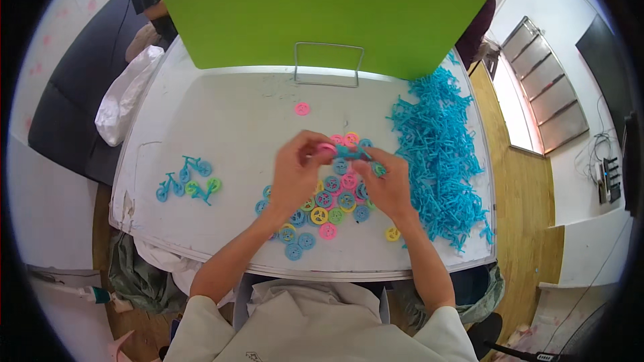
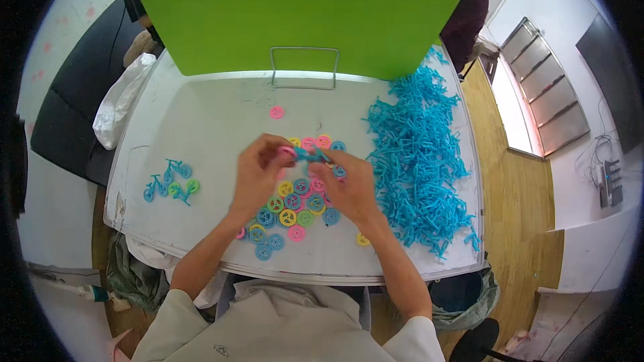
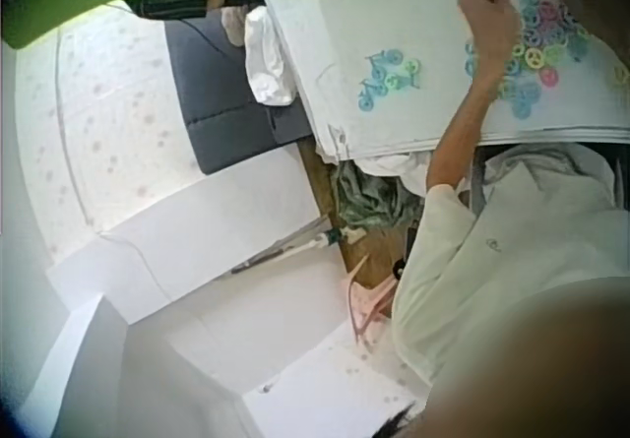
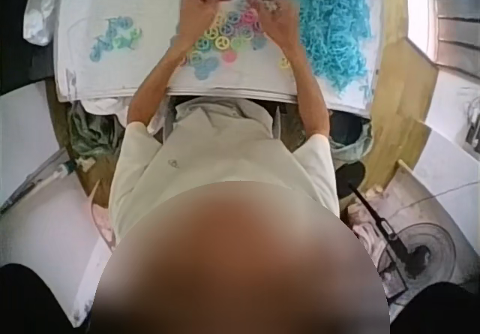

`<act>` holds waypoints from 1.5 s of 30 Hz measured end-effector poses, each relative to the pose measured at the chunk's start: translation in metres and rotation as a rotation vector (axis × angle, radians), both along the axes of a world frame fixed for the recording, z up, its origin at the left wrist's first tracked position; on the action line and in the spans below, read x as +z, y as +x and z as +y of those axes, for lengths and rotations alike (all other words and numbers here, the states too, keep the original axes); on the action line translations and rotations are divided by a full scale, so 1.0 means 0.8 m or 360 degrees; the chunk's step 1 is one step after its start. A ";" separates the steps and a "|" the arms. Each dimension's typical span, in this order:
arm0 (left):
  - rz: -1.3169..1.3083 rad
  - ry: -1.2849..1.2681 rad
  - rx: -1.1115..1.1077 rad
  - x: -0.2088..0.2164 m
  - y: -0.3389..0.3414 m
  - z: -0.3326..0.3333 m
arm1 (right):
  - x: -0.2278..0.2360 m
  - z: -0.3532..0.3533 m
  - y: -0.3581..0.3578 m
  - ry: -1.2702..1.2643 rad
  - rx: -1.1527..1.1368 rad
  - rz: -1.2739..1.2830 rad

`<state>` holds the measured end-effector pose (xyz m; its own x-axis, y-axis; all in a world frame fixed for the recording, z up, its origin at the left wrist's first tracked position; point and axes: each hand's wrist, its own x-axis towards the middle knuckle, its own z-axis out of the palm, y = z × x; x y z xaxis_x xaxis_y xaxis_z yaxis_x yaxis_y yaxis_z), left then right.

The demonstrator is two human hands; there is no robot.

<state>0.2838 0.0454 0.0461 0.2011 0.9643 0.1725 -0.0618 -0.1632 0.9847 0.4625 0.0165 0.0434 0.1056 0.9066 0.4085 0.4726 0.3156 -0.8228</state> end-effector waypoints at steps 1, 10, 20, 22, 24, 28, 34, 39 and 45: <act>0.0048 0.0047 0.0101 0.005 -0.011 0.004 | 0.001 0.003 0.006 0.0154 0.0065 -0.0098; 0.1202 0.0278 0.0892 0.007 -0.183 -0.018 | 0.016 -0.005 0.091 -0.0263 -0.0215 -0.1023; 0.1424 0.0570 0.0382 -0.015 -0.089 -0.015 | -0.003 0.007 0.098 -0.0353 -0.0205 -0.1197; 0.1352 0.0529 0.0108 -0.025 -0.058 -0.005 | 0.002 0.009 0.099 -0.0094 -0.0276 -0.0964; 0.1425 0.0581 0.0045 -0.030 -0.046 0.004 | 0.007 0.012 0.094 -0.0066 -0.0318 -0.0597; 0.1299 -0.0005 -0.0191 -0.002 -0.025 0.018 | 0.009 0.015 0.089 -0.0233 -0.0208 0.0356; 0.0006 -0.0145 -0.0213 0.020 0.015 0.003 | 0.016 0.005 0.058 -0.0744 0.0320 0.0447; 0.0138 -0.0332 -0.0332 0.017 0.012 0.000 | 0.013 0.000 0.034 -0.0835 0.0587 0.0548; 0.0119 -0.0380 -0.0404 -0.003 0.007 0.002 | 0.006 0.004 0.027 -0.0901 0.0565 0.0552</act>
<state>0.2893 0.0472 0.0434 0.4428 0.8934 -0.0761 0.0029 0.0835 0.9965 0.4841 0.0195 0.0483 -0.1942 0.9718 -0.1335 0.1056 -0.1146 -0.9878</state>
